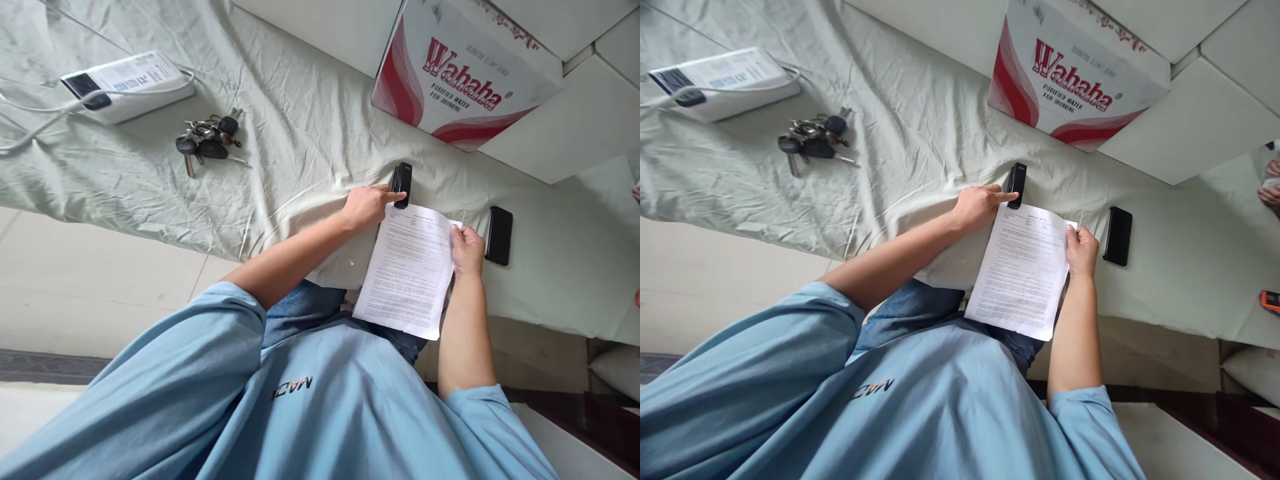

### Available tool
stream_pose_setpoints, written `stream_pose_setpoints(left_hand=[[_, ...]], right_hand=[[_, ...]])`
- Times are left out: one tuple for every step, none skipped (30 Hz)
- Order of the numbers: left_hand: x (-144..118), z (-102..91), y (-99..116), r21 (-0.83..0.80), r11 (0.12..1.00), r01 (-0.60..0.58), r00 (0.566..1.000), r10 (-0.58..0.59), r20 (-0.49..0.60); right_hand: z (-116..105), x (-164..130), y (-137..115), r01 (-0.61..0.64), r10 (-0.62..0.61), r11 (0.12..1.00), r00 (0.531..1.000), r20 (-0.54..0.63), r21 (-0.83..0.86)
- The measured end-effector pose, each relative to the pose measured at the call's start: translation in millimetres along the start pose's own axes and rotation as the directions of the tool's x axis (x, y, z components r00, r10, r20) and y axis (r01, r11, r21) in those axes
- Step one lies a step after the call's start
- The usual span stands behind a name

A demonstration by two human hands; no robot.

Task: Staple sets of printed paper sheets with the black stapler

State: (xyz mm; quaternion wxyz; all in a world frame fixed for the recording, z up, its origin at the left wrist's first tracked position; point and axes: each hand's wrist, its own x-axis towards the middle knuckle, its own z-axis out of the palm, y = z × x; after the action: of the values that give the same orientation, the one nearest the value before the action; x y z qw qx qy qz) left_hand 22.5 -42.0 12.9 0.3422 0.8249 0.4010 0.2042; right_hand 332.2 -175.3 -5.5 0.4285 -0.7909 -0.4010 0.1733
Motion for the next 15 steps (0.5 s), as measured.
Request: stream_pose_setpoints(left_hand=[[1.0, 0.7, -1.4, -0.014, 1.0, -0.008, 1.0, 0.008, -0.016], [2.3, 1.2, -3.3, -0.033, 0.999, -0.022, 0.999, 0.021, -0.032], [3.6, 1.3, -5.6, -0.058, 0.997, -0.043, 0.998, 0.041, -0.042], [5.0, 1.2, -8.1, -0.088, 0.994, -0.069, 0.997, 0.066, -0.043], [6.4, 0.6, -10.6, -0.121, 0.988, -0.095, 0.995, 0.091, -0.04], [7.8, -0.1, -12.9, -0.157, 0.981, -0.114, 0.993, 0.11, -0.037], [9.2, -0.9, -14.8, -0.198, 0.973, -0.121, 0.993, 0.115, -0.039], [10.6, -1.7, -16.4, -0.244, 0.963, -0.115, 0.993, 0.106, -0.049], [12.0, -2.3, -17.4, -0.293, 0.951, -0.099, 0.994, 0.083, -0.068], [13.3, -2.7, -18.0, -0.346, 0.935, -0.079, 0.995, 0.051, -0.091], [14.5, -3.1, -17.9, -0.404, 0.913, -0.059, 0.994, 0.016, -0.109], [15.4, -3.5, -17.4, -0.465, 0.884, -0.041, 0.993, -0.018, -0.12], [16.0, -4.2, -16.3, -0.527, 0.849, -0.021, 0.991, -0.05, -0.121], [16.0, -5.2, -14.7, -0.588, 0.809, 0.003, 0.99, -0.083, -0.11], [15.6, -6.7, -12.7, -0.647, 0.762, 0.031, 0.989, -0.117, -0.089]], right_hand=[[-0.3, -4.4, -0.3, -0.011, 0.01, 0.997, 1.0, 0.017, 0.082], [-1.5, -10.4, -0.4, -0.015, 0.012, 0.988, 1.0, 0.022, 0.155], [-3.8, -18.0, -0.3, -0.01, 0.008, 0.978, 1.0, 0.011, 0.209], [-7.3, -27.1, 0.1, 0.004, -0.001, 0.971, 1.0, -0.013, 0.238], [-12.0, -37.4, 0.8, 0.022, -0.012, 0.969, 0.999, -0.042, 0.246], [-17.8, -48.3, 1.6, 0.036, -0.02, 0.969, 0.998, -0.067, 0.244], [-24.3, -59.3, 2.4, 0.039, -0.02, 0.97, 0.997, -0.081, 0.241], [-31.0, -69.5, 3.0, 0.037, -0.014, 0.969, 0.995, -0.095, 0.245], [-37.4, -78.2, 3.1, 0.035, -0.004, 0.965, 0.993, -0.118, 0.26], [-43.0, -84.7, 2.5, 0.04, 0.003, 0.959, 0.988, -0.153, 0.28], [-47.4, -88.5, 1.1, 0.056, 0.004, 0.952, 0.981, -0.194, 0.302], [-50.4, -89.3, -1.2, 0.08, -0.002, 0.943, 0.972, -0.233, 0.322], [-51.6, -87.0, -4.2, 0.108, -0.015, 0.934, 0.964, -0.265, 0.339], [-51.1, -82.1, -7.7, 0.137, -0.032, 0.925, 0.958, -0.286, 0.356], [-48.9, -74.8, -11.6, 0.161, -0.048, 0.914, 0.954, -0.295, 0.373]])
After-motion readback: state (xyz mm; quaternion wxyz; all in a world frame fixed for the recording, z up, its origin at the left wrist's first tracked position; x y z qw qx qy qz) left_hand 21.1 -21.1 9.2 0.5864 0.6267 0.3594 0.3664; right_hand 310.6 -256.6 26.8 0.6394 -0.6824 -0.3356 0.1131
